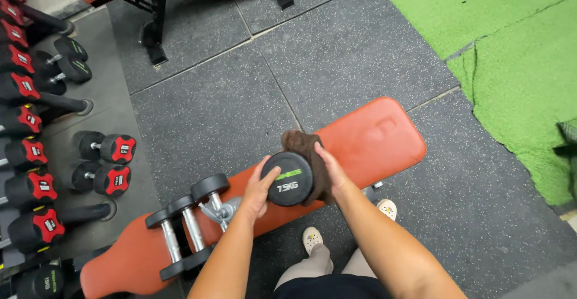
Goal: The recorder is spraying and wiping down dumbbells on a weight rack and bench.
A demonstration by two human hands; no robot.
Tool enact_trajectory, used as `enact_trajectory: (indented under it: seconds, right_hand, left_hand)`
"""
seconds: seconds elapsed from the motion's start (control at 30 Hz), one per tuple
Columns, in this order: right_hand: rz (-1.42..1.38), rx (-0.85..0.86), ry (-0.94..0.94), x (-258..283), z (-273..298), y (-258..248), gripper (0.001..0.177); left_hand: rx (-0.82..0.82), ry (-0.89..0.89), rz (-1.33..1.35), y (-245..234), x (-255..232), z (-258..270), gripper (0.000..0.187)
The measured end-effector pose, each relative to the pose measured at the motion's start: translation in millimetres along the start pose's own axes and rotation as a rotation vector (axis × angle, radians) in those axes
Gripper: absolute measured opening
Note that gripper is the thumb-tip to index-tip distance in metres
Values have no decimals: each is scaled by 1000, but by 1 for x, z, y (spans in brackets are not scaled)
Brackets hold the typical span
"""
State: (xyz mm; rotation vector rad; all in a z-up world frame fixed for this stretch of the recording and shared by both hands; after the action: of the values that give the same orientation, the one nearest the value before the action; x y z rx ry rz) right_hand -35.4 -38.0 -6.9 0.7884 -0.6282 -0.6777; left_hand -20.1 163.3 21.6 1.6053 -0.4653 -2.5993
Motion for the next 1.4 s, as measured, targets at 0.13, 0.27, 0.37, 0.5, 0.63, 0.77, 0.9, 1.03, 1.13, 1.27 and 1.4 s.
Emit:
enact_trajectory:
  seconds: [0.13, 0.27, 0.37, 0.5, 0.63, 0.77, 0.9, 1.03, 1.13, 1.27, 1.4]
  right_hand:
    - [-2, 74, 60, -16, -13, 27, 64]
    - [365, 2, -96, -8, -38, 32, 53]
    - [527, 21, -111, 5, -36, 45, 50]
    - [327, -33, 21, -8, -29, 23, 50]
    - [279, -92, -144, -39, 6, -37, 47]
    - [116, -121, 72, -54, 45, -60, 54]
    - [-188, -288, 332, -69, 41, -36, 61]
    - [-195, -328, 396, -71, 2, -3, 56]
    - [-184, -293, 431, -84, -21, -5, 57]
    - [-324, 10, 336, -111, -46, -65, 42]
    - [-380, 144, 246, -76, -49, -73, 36]
  left_hand:
    - [-158, -16, 69, -33, 1, 10, 63]
    - [-155, -15, 32, -46, 12, 10, 51]
    - [-164, -15, 0, -43, 18, 7, 49]
    - [-149, -37, -60, -35, 10, 10, 50]
    - [-134, -67, -47, -39, 15, 20, 51]
    - [-132, -66, -61, -37, 17, 18, 50]
    - [-172, -76, -86, -25, 15, 20, 53]
    - [-176, -77, -161, -9, 7, 39, 57]
    - [-162, -71, -152, -2, 8, 51, 61]
    - [-144, -62, -113, 17, 5, 70, 61]
    - [-50, 51, -382, 39, -5, 71, 61]
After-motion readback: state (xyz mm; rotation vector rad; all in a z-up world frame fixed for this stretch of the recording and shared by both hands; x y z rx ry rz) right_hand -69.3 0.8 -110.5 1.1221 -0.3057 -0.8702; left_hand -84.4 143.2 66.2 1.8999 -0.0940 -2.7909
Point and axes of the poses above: each hand's wrist, its own z-axis away from the middle knuckle, its own y-axis out of the palm, x = y × z, the point moved 2 cm from there along -z, towards the middle knuckle, and after that the axes turned 7 degrees about y, right-handed, at the moved point
